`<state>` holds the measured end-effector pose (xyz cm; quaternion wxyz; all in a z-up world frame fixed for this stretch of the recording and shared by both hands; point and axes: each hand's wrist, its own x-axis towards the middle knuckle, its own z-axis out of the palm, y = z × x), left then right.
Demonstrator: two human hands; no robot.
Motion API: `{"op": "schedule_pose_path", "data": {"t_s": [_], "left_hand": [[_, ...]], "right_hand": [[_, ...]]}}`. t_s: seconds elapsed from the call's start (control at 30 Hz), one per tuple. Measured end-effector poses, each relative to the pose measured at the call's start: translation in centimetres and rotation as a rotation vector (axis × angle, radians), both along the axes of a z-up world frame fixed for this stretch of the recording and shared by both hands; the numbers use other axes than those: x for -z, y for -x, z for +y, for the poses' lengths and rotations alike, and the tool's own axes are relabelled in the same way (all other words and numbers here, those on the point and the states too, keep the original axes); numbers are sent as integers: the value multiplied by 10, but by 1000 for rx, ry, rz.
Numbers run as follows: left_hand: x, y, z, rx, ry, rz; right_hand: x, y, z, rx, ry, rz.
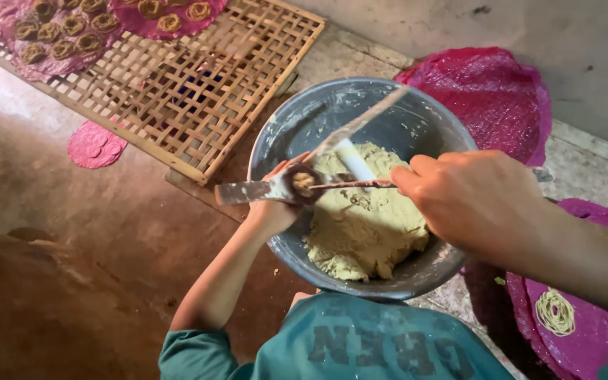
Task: The person uses a manual dough press to extrude dough into spiral shapes onto a pink mat. They repeatedly load dough into the press, push the plunger, and arrange the formed noodles on the mat.
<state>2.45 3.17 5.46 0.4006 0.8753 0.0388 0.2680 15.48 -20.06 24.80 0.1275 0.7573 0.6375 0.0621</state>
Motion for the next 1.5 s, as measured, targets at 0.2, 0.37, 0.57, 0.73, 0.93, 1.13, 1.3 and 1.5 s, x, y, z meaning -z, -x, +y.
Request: {"op": "schedule_pose_path", "data": {"t_s": [0.2,0.37,0.57,0.73,0.93,1.13,1.3,1.5], "left_hand": [[15,-26,-15,315,849,21],[37,-11,6,-36,424,71],[51,20,51,-121,629,-140],[54,-6,-56,490,1125,50],[12,-28,-160,783,854,220],[-62,-23,-202,624,97,213],[-80,-34,-277,715,139,613],[-76,-55,-345,1074,778,606]], "right_hand": [[58,28,47,-184,-72,-141],[54,18,20,-147,-135,24],[92,-11,-17,136,77,427],[124,-39,-23,-286,-658,1101],[106,-26,-106,-228,-1098,1508],[90,-31,-217,-392,-954,1091],[100,8,-285,-417,-872,680],[131,28,-355,-56,-958,733]]}}
